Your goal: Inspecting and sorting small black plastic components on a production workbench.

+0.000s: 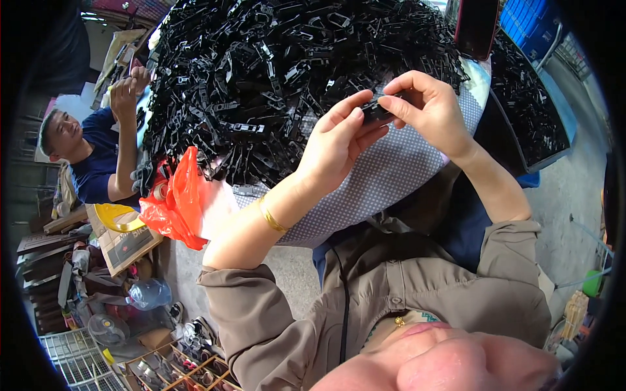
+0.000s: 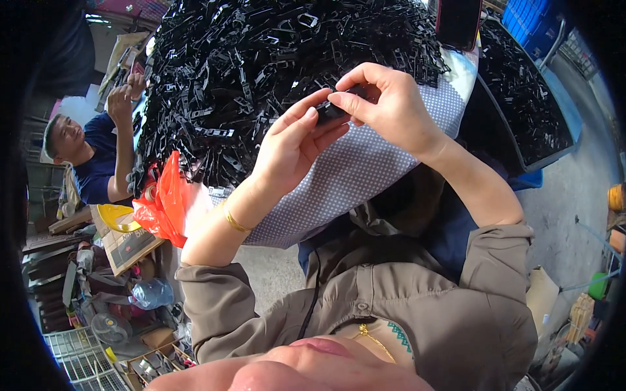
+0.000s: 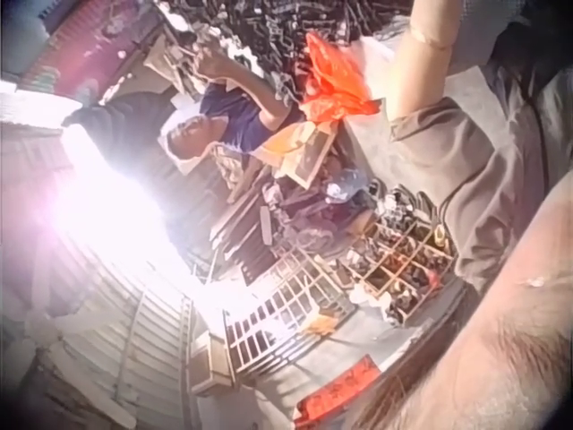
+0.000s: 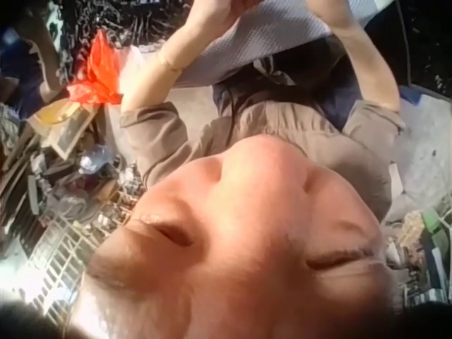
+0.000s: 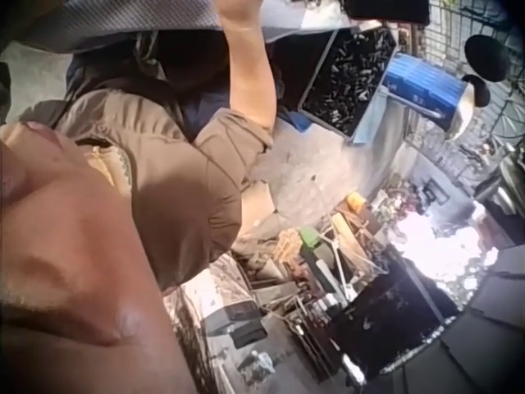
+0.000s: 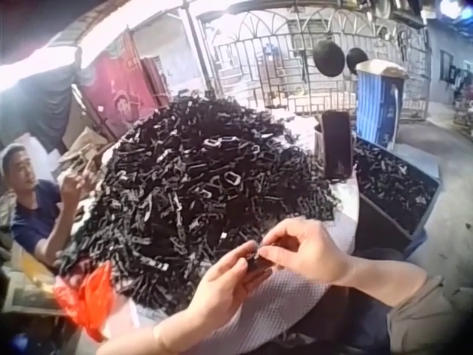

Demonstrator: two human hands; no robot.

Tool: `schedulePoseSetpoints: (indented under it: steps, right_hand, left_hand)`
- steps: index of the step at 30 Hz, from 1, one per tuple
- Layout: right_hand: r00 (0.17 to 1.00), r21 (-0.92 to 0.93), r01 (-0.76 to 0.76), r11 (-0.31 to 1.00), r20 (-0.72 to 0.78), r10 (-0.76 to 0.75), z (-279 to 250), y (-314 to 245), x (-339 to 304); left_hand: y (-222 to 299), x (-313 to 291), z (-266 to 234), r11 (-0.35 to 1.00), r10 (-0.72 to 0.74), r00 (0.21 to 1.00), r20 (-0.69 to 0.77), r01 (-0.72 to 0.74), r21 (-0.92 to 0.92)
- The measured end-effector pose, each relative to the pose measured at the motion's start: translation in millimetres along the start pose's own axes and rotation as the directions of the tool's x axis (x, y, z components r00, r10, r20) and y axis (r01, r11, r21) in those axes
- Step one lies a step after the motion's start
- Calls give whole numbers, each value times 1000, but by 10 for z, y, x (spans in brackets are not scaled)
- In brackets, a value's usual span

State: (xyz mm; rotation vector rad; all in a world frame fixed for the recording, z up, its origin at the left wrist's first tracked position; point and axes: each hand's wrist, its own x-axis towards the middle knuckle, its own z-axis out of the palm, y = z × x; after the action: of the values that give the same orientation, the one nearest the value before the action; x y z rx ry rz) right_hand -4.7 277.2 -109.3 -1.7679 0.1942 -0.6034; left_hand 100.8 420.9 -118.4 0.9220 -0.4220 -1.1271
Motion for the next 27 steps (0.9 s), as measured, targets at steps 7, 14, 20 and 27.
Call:
schedulePoseSetpoints:
  steps: [7,14,20,27]
  right_hand:
    - [942,-336,302,892,-40,-334,44,77,-35]
    - [882,-374,431,821,-16,-470,93,165,-17]
    - [952,191,-104,976,303,43,-185,63,-71]
    - [968,26,24,999,251,-30,-219,0,-144]
  left_hand:
    - [-59,-12,20,994,73,997,-21,-71,86]
    - [-22,-8,-25,957,126,992,8,-124,262]
    - [56,-42,-9,932,153,978,141,-190,307]
    - [164,-45,-2,852,94,968,233,-200,484]
